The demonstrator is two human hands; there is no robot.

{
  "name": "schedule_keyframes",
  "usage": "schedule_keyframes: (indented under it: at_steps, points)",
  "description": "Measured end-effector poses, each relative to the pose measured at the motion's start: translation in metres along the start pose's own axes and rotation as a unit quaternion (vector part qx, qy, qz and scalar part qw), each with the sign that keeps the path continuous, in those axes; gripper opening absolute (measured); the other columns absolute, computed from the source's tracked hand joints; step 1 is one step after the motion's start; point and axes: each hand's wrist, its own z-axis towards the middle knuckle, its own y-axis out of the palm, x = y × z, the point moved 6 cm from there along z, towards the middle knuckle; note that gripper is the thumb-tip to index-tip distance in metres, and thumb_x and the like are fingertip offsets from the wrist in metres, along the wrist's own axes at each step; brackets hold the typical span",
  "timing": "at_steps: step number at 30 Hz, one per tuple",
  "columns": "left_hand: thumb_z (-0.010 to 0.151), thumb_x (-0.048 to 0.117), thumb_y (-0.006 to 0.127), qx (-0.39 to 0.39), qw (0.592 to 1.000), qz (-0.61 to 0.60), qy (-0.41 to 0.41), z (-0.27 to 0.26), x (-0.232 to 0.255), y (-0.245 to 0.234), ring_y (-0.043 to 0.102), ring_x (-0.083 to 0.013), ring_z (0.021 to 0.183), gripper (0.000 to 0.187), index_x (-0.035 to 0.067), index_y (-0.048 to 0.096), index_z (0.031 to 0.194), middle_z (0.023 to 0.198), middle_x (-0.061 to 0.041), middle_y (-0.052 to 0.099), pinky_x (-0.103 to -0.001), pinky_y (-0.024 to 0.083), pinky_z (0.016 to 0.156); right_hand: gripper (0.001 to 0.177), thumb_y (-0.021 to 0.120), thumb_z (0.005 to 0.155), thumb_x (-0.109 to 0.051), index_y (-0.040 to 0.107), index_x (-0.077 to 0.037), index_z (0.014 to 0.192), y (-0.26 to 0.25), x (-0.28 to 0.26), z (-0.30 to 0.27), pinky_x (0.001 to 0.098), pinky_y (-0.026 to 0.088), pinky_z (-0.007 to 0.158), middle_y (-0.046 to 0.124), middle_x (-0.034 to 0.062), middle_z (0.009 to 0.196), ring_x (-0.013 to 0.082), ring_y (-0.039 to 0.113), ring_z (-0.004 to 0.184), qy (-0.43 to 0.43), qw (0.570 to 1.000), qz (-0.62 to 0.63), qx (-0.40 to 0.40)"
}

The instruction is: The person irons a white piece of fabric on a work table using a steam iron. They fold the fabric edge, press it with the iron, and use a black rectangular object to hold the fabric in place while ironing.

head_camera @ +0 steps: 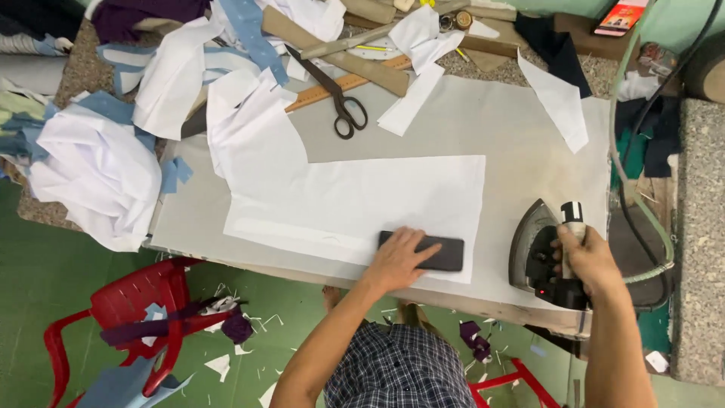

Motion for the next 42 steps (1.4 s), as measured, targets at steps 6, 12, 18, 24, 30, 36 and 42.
schedule_keyframes:
  at_steps: [6,12,18,24,30,36,42]
  points:
    - [0.093,0.047,0.061,0.209,0.955,0.009,-0.209,-0.095,-0.181,-0.050,0.054,-0.0425,0.095,0.057,0.024,0.056,0.145,0.110,-0.026,0.055,-0.053,0.047,0.082,0.054,0.057,0.102,-0.035,0.046,-0.002,0.143,0.031,-0.057,-0.046,0.0510,0.045,0.063,0.060,0.0250,0.088,0.0371,0.056,0.071,0.063,0.991,-0.114,-0.014]
    - [0.089,0.038,0.076,0.318,0.898,0.058,-0.300,-0.180,-0.306,-0.099,0.054,-0.0339,0.101,0.053,0.018,0.066,0.137,0.105,-0.017,0.053,-0.043,0.047,0.089,0.064,0.061,0.098,-0.048,0.055,-0.001,0.142,0.146,-0.149,-0.116,0.0552,0.054,0.099,0.068,0.0282,0.126,0.0438,0.066,0.118,-0.107,0.941,-0.319,0.041]
    - [0.096,0.043,0.068,0.240,0.914,-0.008,-0.326,-0.183,-0.326,-0.103,0.050,-0.0390,0.118,0.060,0.018,0.051,0.148,0.126,-0.022,0.050,-0.050,0.043,0.097,0.046,0.047,0.101,-0.048,0.056,-0.005,0.114,0.314,-0.221,-0.147,0.0522,0.061,0.079,0.075,0.0255,0.095,0.0418,0.075,0.093,-0.167,0.915,-0.359,-0.079]
    - [0.096,0.043,0.069,0.238,0.919,0.015,-0.314,-0.183,-0.326,-0.103,0.051,-0.0399,0.117,0.062,0.016,0.049,0.148,0.127,-0.023,0.049,-0.052,0.044,0.095,0.036,0.051,0.102,-0.042,0.055,-0.006,0.102,0.389,-0.224,-0.146,0.0443,0.061,0.060,0.070,0.0231,0.075,0.0377,0.076,0.070,-0.250,0.899,-0.357,-0.042]
    - [0.098,0.041,0.068,0.237,0.923,0.021,-0.304,-0.182,-0.321,-0.107,0.051,-0.0417,0.116,0.062,0.013,0.045,0.148,0.126,-0.025,0.048,-0.053,0.044,0.093,0.043,0.055,0.101,-0.047,0.058,-0.004,0.103,0.330,-0.209,-0.140,0.0496,0.061,0.067,0.073,0.0259,0.080,0.0412,0.076,0.078,-0.164,0.932,-0.321,0.046]
    - [0.096,0.044,0.066,0.240,0.919,0.026,-0.311,-0.183,-0.321,-0.107,0.051,-0.0407,0.114,0.065,0.015,0.044,0.150,0.124,-0.024,0.049,-0.052,0.043,0.093,0.049,0.050,0.103,-0.051,0.058,-0.003,0.106,0.251,-0.144,-0.110,0.0508,0.061,0.072,0.072,0.0284,0.083,0.0434,0.076,0.082,-0.043,0.941,-0.309,0.132]
    - [0.091,0.044,0.070,0.291,0.911,0.072,-0.283,-0.184,-0.316,-0.109,0.054,-0.0416,0.107,0.066,0.011,0.055,0.145,0.120,-0.021,0.055,-0.055,0.049,0.082,0.059,0.040,0.107,-0.060,0.046,-0.002,0.106,0.218,-0.082,-0.083,0.0603,0.049,0.057,0.069,0.0231,0.076,0.0540,0.065,0.070,-0.007,0.944,-0.283,0.168]
